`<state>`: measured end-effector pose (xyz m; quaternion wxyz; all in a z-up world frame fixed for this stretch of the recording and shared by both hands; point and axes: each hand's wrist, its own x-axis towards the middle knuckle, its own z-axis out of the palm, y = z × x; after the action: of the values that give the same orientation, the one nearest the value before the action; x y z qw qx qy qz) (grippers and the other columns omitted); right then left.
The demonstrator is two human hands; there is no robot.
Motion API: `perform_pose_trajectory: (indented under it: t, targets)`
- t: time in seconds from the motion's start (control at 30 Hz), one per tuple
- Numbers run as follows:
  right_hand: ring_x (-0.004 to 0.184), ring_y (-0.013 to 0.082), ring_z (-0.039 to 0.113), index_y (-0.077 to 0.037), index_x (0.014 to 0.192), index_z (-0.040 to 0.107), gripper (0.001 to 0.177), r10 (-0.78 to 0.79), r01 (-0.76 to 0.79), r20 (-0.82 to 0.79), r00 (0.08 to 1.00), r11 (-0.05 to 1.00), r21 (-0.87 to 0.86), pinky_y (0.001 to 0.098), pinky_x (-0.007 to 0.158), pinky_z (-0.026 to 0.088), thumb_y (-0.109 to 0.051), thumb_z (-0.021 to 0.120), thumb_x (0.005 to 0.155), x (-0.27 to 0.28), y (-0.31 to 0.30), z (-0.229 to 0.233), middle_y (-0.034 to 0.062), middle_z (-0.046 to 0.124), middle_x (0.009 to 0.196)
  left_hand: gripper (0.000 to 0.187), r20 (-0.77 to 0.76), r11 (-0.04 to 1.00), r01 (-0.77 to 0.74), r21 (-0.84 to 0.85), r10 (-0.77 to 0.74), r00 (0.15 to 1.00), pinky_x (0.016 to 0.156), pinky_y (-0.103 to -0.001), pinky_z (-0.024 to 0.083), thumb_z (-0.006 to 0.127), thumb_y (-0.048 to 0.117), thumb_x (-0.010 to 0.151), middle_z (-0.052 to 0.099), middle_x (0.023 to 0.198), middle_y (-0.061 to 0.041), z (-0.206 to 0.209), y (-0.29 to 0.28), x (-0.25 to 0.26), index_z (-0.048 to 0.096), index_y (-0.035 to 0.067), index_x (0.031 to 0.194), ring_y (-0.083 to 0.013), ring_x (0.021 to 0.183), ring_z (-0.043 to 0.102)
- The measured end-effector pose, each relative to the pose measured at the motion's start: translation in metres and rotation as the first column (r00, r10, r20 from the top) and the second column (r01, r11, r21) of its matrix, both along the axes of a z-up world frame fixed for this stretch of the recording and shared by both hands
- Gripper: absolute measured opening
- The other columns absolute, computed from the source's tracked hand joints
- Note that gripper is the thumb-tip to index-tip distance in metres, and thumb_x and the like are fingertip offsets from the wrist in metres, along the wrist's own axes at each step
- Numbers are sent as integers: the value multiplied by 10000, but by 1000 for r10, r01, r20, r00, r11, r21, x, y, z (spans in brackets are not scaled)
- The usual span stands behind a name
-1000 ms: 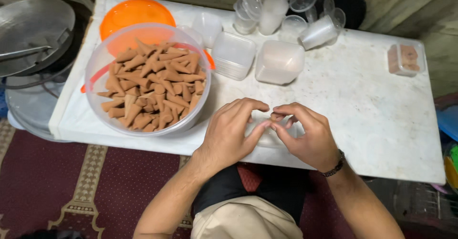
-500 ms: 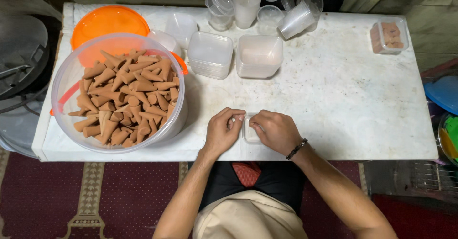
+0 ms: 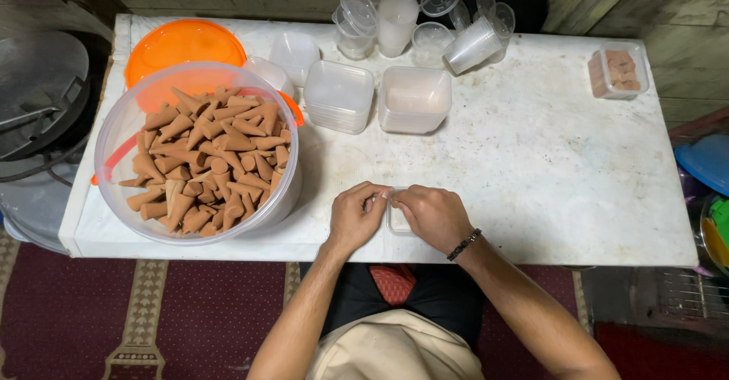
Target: The person sorts incense cones from a large tub and places them into small plastic containers by hand.
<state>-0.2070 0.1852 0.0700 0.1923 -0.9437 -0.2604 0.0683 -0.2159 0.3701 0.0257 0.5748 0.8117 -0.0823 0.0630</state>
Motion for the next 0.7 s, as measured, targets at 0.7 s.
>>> perform_pose_trajectory:
  t: [0.7]
  targets:
    - [686,178,708,-130,991,780,134,45,-282,393,918,771,571,252,547,539,-54,749,885,17,57,119,13,755,808,147,583,997,2,76,-46,811,565,-366,544,701,125,926,705,867,-56,185,68,-49,743,85,1061,-237,616,631]
